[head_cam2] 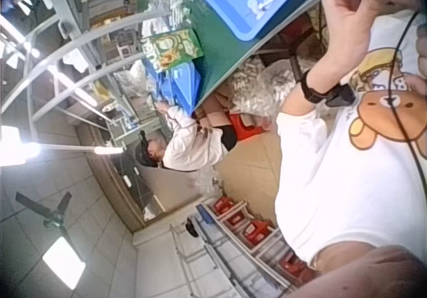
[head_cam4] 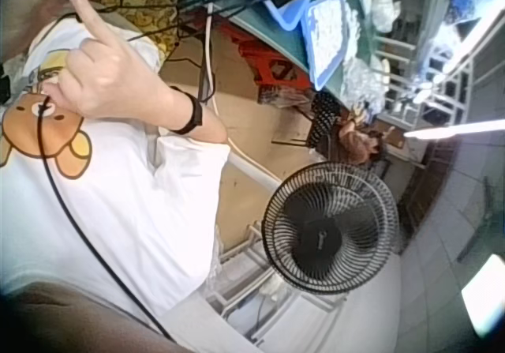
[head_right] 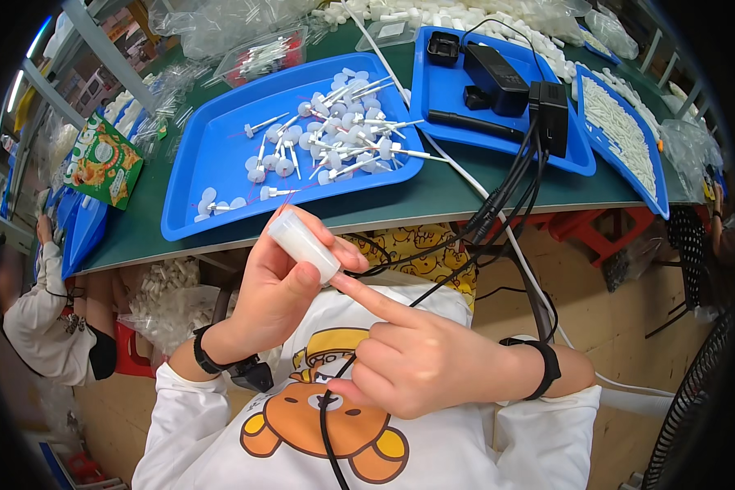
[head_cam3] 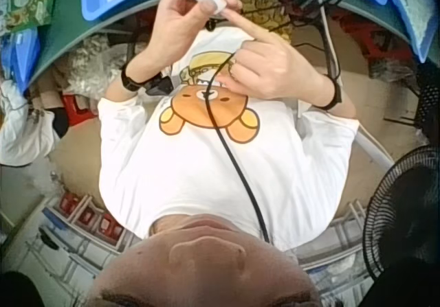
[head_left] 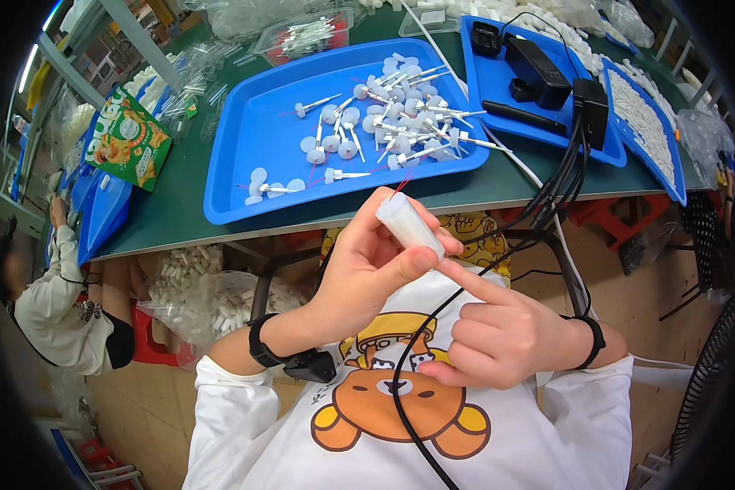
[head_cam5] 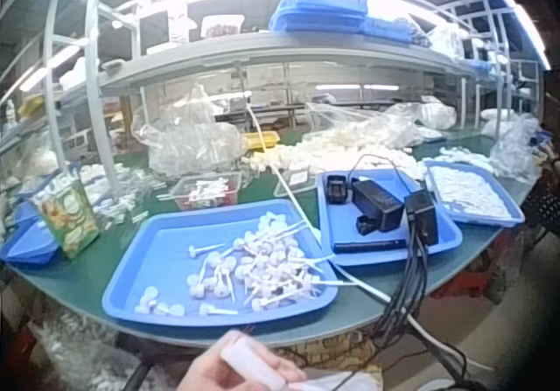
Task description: The person sits at a factory workstation and assembles small white plastic components by hand. They repeatedly pick up a cylindrical white piece and a flat white disc, insert the disc into the cylinder, and place the assembled unit into a blue tray.
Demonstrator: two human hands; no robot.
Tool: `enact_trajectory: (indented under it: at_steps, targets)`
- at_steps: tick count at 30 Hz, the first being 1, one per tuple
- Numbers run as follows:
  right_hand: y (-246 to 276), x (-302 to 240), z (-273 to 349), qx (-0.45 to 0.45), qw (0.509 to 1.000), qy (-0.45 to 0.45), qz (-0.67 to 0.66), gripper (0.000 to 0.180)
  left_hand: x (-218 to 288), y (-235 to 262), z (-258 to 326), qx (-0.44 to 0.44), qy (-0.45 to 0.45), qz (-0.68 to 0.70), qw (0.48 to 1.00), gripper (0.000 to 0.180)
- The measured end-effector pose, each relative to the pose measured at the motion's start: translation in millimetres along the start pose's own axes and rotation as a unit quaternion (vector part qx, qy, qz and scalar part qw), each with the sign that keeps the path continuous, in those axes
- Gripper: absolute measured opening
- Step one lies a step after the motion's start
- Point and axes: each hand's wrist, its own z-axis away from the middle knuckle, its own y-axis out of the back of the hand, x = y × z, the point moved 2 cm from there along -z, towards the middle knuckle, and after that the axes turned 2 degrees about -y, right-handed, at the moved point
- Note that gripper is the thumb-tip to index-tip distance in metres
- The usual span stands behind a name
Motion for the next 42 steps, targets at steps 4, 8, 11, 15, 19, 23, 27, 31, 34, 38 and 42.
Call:
enact_trajectory:
  at_steps: [4, 8, 11, 15, 19, 23, 27, 31, 34, 38, 42]
  targets:
    - [0, -1, 0, -0.001, 1.000, -0.008, -0.021, 0.045, -1, -1, 0, -0.001, 0.015, 0.034, 0.999, 0.040]
    - [-3, -2, 1, 0.014, 1.000, -0.007, -0.021, 0.042, -2, -2, 0, -0.001, 0.014, 0.037, 0.999, 0.036]
    - [-4, -5, 0, 0.026, 0.999, -0.020, -0.033, 0.038, -4, -2, 1, 0.013, 0.017, 0.032, 0.999, 0.030]
    - [-6, -5, -2, 0.020, 0.999, -0.023, -0.041, 0.037, -3, -3, 2, 0.036, 0.018, 0.010, 0.999, 0.027]
    - [-6, -2, -4, 0.024, 0.999, -0.011, -0.041, 0.036, 14, 5, 3, 0.020, 0.079, -0.039, 0.996, 0.022]
    - [16, -5, -10, -0.022, 0.998, -0.030, -0.054, 0.035, 68, 30, 22, 0.039, 0.053, -0.096, 0.993, 0.031]
    - [22, -4, -9, -0.010, 0.998, -0.047, -0.027, 0.034, 108, 86, 69, 0.125, -0.051, -0.039, 0.990, 0.031]
    - [18, -1, -10, -0.020, 0.998, -0.054, -0.019, 0.030, 125, 144, 120, 0.326, -0.049, -0.102, 0.938, 0.029]
    - [15, 0, -10, -0.031, 0.998, -0.046, -0.020, 0.028, 115, 200, 156, 0.430, 0.031, -0.172, 0.886, 0.030]
    - [13, 1, -11, -0.029, 0.999, -0.038, -0.023, 0.026, 96, 248, 199, 0.427, 0.237, -0.258, 0.834, 0.035]
    - [12, 2, -11, -0.036, 0.998, -0.035, -0.024, 0.026, 98, 251, 221, 0.363, 0.434, -0.437, 0.699, 0.046]
